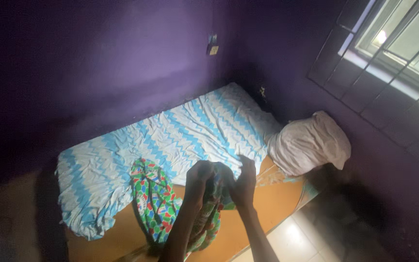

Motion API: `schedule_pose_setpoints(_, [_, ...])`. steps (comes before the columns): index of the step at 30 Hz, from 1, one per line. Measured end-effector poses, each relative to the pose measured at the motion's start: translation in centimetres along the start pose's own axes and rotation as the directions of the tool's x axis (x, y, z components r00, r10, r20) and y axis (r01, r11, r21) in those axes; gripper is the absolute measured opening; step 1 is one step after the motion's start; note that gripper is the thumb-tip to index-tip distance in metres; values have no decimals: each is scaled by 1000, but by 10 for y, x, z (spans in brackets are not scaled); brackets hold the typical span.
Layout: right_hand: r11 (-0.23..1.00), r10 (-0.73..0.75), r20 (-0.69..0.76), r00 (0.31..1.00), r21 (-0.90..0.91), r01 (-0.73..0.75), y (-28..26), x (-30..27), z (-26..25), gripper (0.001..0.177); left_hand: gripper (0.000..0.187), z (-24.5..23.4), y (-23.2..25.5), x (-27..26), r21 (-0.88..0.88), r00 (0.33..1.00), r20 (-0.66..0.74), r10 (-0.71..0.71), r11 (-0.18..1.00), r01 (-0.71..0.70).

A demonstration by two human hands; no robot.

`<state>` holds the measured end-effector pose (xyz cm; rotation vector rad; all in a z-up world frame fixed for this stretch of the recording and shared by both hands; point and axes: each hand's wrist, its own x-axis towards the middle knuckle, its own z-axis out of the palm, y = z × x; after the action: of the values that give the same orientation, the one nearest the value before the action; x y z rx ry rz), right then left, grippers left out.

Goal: The person picks up a colorful patterned cloth from a bed, spreads it out by hand, and folds it into a smaller rectangular shape.

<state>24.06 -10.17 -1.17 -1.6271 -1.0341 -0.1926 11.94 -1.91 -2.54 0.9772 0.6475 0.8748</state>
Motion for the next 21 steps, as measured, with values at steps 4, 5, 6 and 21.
schedule_pose_setpoints(4, [880,333,386,860,200,-430,3,2,-17,27,10,25,1,4,-11,996,-92,7,1000,-8])
schedule_pose_setpoints(5, [880,333,388,860,201,-431,4,8,-20,27,10,31,1,7,-11,995,-95,7,1000,-8])
schedule_pose_setpoints(6, [677,440,530,725,335,-656,3,10,-22,29,13,35,-2,8,37,997,-77,18,999,-15])
schedule_pose_setpoints(21, [599,177,645,744,529,-601,35,22,-41,18,24,65,19,-17,-33,997,33,-77,996,78])
